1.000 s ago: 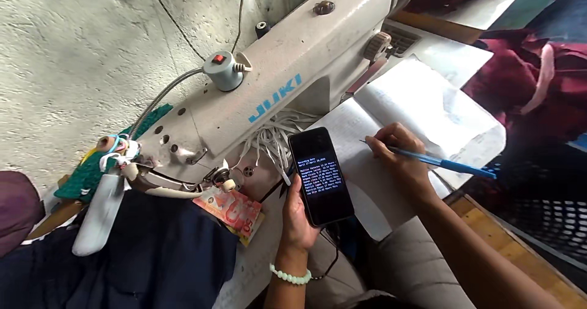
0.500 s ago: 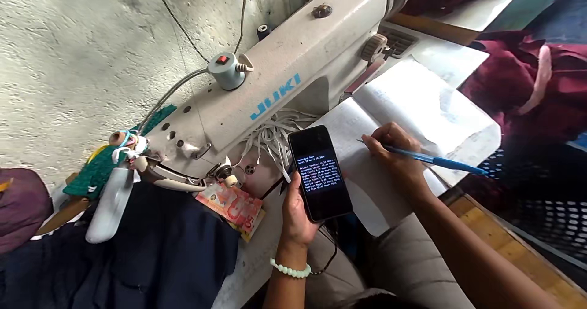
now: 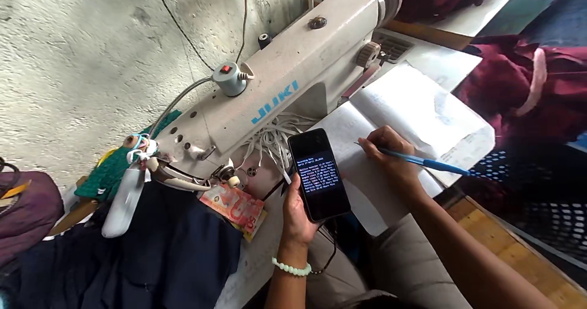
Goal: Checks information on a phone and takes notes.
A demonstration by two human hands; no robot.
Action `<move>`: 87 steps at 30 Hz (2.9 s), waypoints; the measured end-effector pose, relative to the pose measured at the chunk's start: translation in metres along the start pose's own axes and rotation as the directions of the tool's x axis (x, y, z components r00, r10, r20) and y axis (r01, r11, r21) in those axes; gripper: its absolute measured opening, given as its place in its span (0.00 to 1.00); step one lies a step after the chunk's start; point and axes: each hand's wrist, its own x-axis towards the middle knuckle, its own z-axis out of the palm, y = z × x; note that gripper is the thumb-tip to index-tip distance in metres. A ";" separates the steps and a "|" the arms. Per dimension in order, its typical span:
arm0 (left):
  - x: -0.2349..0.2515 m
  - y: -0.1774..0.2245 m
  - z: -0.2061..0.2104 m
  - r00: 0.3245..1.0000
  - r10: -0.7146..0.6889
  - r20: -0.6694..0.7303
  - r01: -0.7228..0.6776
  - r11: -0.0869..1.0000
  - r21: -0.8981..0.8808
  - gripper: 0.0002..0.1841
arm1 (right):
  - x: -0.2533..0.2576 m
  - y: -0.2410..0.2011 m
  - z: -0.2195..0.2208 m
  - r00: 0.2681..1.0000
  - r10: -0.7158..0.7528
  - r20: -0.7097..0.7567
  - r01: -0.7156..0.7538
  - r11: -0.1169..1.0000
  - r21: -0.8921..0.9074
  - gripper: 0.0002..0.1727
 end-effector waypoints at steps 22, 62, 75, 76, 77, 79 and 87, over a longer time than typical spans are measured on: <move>0.000 -0.001 0.001 1.000 0.021 -0.004 -0.021 1.000 0.001 0.30 | 0.000 0.001 0.000 1.000 -0.018 0.017 0.018 1.000 -0.024 0.07; -0.009 -0.002 0.009 0.941 0.253 -0.227 -0.250 0.967 0.041 0.25 | 0.028 -0.018 0.018 0.942 0.016 0.336 -0.119 0.950 0.289 0.07; -0.010 -0.003 0.008 0.945 0.239 -0.225 -0.231 0.971 0.062 0.26 | 0.018 -0.004 0.006 0.948 -0.080 0.308 -0.008 0.962 0.274 0.06; -0.010 -0.003 0.007 0.946 0.243 -0.217 -0.233 0.970 0.071 0.26 | 0.016 -0.005 0.006 0.942 -0.087 0.326 0.005 0.970 0.243 0.06; -0.009 -0.003 0.007 0.946 0.243 -0.216 -0.233 0.970 0.072 0.25 | 0.015 -0.005 0.006 0.937 -0.090 0.338 0.015 0.975 0.220 0.06; -0.010 -0.003 0.009 0.943 0.241 -0.229 -0.233 0.971 0.060 0.25 | 0.013 -0.004 0.006 0.934 -0.108 0.339 0.042 0.980 0.195 0.06; -0.010 -0.002 0.007 0.953 0.215 -0.213 -0.212 0.977 0.036 0.26 | 0.013 -0.004 0.008 0.925 -0.097 0.367 0.047 0.989 0.143 0.06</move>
